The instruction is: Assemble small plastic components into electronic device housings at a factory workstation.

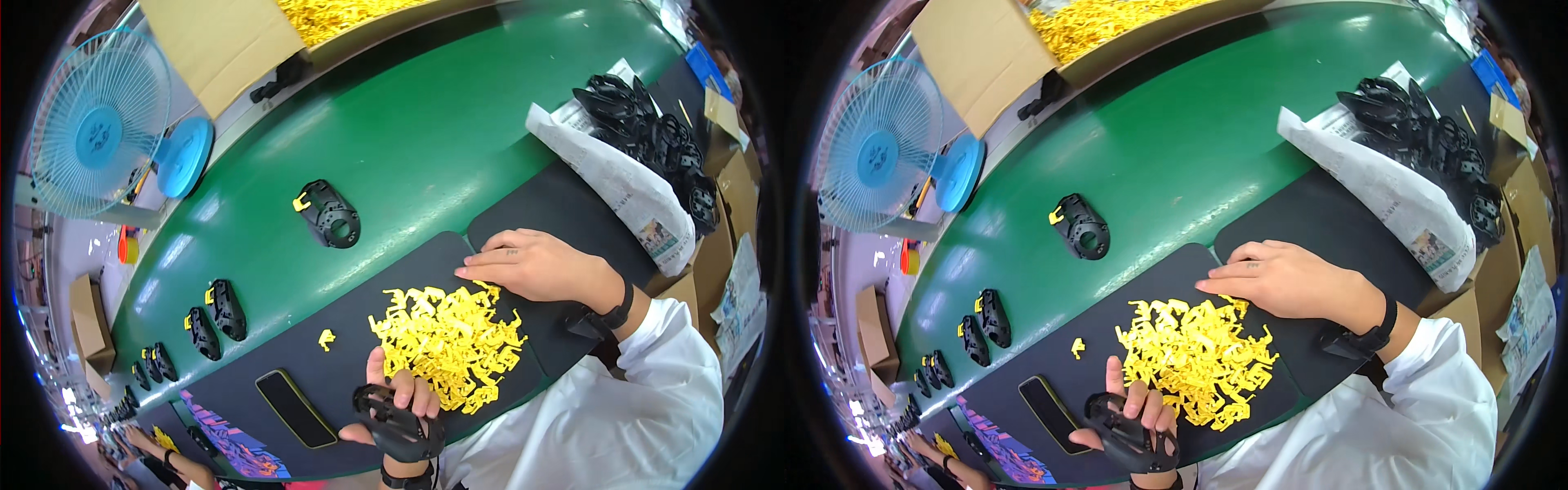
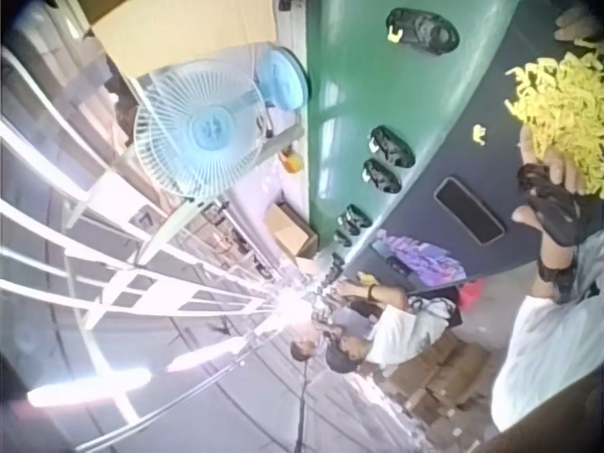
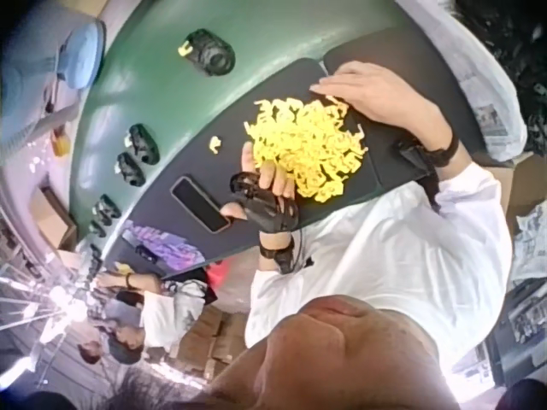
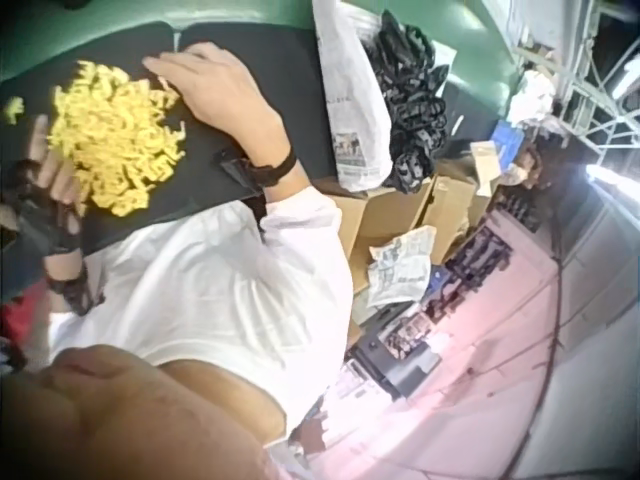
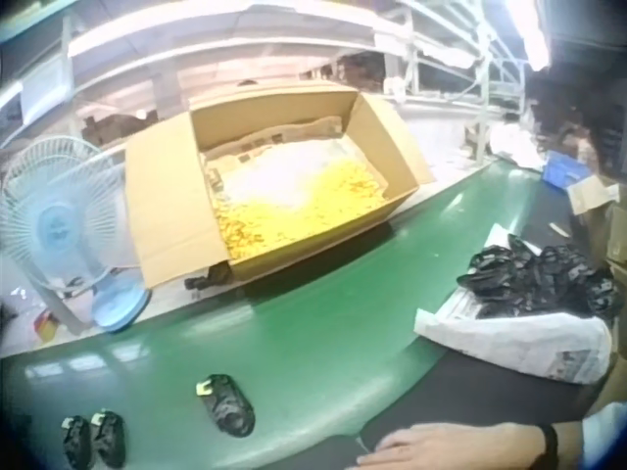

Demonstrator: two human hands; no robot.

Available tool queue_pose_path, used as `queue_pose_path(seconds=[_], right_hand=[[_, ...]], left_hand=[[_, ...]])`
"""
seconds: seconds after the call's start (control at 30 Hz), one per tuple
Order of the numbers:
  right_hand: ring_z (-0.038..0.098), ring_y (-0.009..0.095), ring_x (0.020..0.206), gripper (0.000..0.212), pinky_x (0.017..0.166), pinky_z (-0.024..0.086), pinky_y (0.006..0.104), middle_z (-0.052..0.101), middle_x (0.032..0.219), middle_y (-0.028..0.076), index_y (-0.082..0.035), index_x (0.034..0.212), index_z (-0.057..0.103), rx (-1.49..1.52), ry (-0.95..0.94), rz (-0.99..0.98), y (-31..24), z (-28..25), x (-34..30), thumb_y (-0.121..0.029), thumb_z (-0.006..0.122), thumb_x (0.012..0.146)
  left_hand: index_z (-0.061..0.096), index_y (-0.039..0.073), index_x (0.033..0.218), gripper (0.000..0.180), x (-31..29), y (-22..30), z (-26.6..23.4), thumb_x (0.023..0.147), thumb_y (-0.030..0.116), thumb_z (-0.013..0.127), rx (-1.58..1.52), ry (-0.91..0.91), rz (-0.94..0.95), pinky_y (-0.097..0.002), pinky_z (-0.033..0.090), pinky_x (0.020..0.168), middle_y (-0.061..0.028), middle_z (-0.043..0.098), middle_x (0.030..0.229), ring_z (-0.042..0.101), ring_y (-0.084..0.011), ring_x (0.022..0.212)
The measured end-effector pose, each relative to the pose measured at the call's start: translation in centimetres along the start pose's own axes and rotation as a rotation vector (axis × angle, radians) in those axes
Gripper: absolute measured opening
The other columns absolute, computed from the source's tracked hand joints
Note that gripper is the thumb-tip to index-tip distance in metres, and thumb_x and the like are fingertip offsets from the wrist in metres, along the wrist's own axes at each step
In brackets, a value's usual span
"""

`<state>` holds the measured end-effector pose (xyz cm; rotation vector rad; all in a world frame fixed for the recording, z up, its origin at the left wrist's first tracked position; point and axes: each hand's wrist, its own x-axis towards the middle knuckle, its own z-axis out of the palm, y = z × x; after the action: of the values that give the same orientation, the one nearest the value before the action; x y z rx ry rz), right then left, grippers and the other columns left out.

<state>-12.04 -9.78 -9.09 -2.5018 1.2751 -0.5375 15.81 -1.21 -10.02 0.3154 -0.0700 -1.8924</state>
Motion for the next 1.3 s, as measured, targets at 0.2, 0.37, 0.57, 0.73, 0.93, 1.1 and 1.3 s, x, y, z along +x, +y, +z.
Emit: queue_pose_path(seconds=[0.2, 0.37, 0.57, 0.73, 0.93, 1.1, 1.3], right_hand=[[0.065, 0.017, 0.085, 0.025, 0.075, 0.053, 0.0297, 0.068, 0.097, -0.001, -0.011, 0.103, 0.068, -0.024, 0.002, 0.001, -1.8, -0.8, -0.9, -0.013, 0.068, 0.078], [0.064, 0.016, 0.069, 0.022, 0.057, 0.054, 0.0277, 0.060, 0.089, 0.002, -0.010, 0.098, 0.068, 0.202, 0.117, 0.130, -5.7, -3.4, -0.9, -0.012, 0.068, 0.076], [0.063, 0.014, 0.069, 0.027, 0.055, 0.054, 0.0255, 0.059, 0.099, 0.003, -0.009, 0.099, 0.066, 0.457, 0.166, 0.064, -7.1, -2.8, -2.2, -0.007, 0.069, 0.072], [0.067, 0.012, 0.064, 0.027, 0.053, 0.054, 0.0239, 0.068, 0.090, 0.003, -0.009, 0.100, 0.064, 0.519, 0.273, 0.185, -7.1, -1.8, -4.2, -0.009, 0.072, 0.075], [0.069, 0.010, 0.058, 0.033, 0.051, 0.053, 0.0197, 0.067, 0.068, -0.001, -0.005, 0.102, 0.065, 0.582, 0.298, 0.312, -8.1, -2.3, -5.0, -0.016, 0.081, 0.075], [0.062, 0.006, 0.058, 0.029, 0.047, 0.049, 0.0207, 0.064, 0.072, -0.005, -0.012, 0.102, 0.068, 0.557, 0.279, 0.135, -9.3, -2.4, -5.1, -0.027, 0.078, 0.079], [0.061, 0.005, 0.073, 0.026, 0.053, 0.051, 0.0194, 0.061, 0.087, -0.005, -0.013, 0.108, 0.070, 0.545, 0.346, -0.023, -9.8, -2.1, -5.0, -0.018, 0.072, 0.083]], left_hand=[[0.047, 0.007, 0.121, 0.064, 2.0, -0.2, -0.1, 0.082, 0.054, 0.067, 0.015, -0.018, 0.119, -0.0287, 0.038, 0.070, -0.0020, 0.047, 0.087, 0.045, -0.0158, 0.076], [0.048, 0.007, 0.118, 0.061, 2.6, -1.4, 1.4, 0.086, 0.059, 0.054, 0.202, 0.085, -0.035, -0.0309, 0.038, 0.069, -0.0078, 0.046, 0.090, 0.043, -0.0198, 0.079], [0.046, 0.013, 0.119, 0.066, 3.1, -3.9, 2.4, 0.076, 0.059, 0.067, 0.054, 0.097, -0.221, -0.0339, 0.039, 0.080, -0.0050, 0.045, 0.094, 0.045, -0.0189, 0.086], [0.046, 0.013, 0.107, 0.059, 4.0, -4.4, 2.2, 0.070, 0.051, 0.071, 0.176, 0.105, -0.199, -0.0345, 0.039, 0.080, -0.0047, 0.046, 0.093, 0.046, -0.0194, 0.086], [0.042, 0.013, 0.096, 0.058, 4.0, -4.6, 2.1, 0.063, 0.037, 0.083, 0.476, 0.061, 0.117, -0.0350, 0.040, 0.076, -0.0046, 0.044, 0.089, 0.047, -0.0195, 0.082], [0.037, 0.012, 0.096, 0.069, 3.7, -4.2, 0.9, 0.063, 0.045, 0.087, 0.907, -0.177, 0.445, -0.0356, 0.043, 0.069, -0.0049, 0.042, 0.087, 0.046, -0.0188, 0.076], [0.039, 0.012, 0.092, 0.064, 3.3, -4.7, 0.8, 0.061, 0.039, 0.087, 1.184, -0.317, 0.643, -0.0327, 0.046, 0.066, -0.0046, 0.044, 0.083, 0.047, -0.0177, 0.071]])
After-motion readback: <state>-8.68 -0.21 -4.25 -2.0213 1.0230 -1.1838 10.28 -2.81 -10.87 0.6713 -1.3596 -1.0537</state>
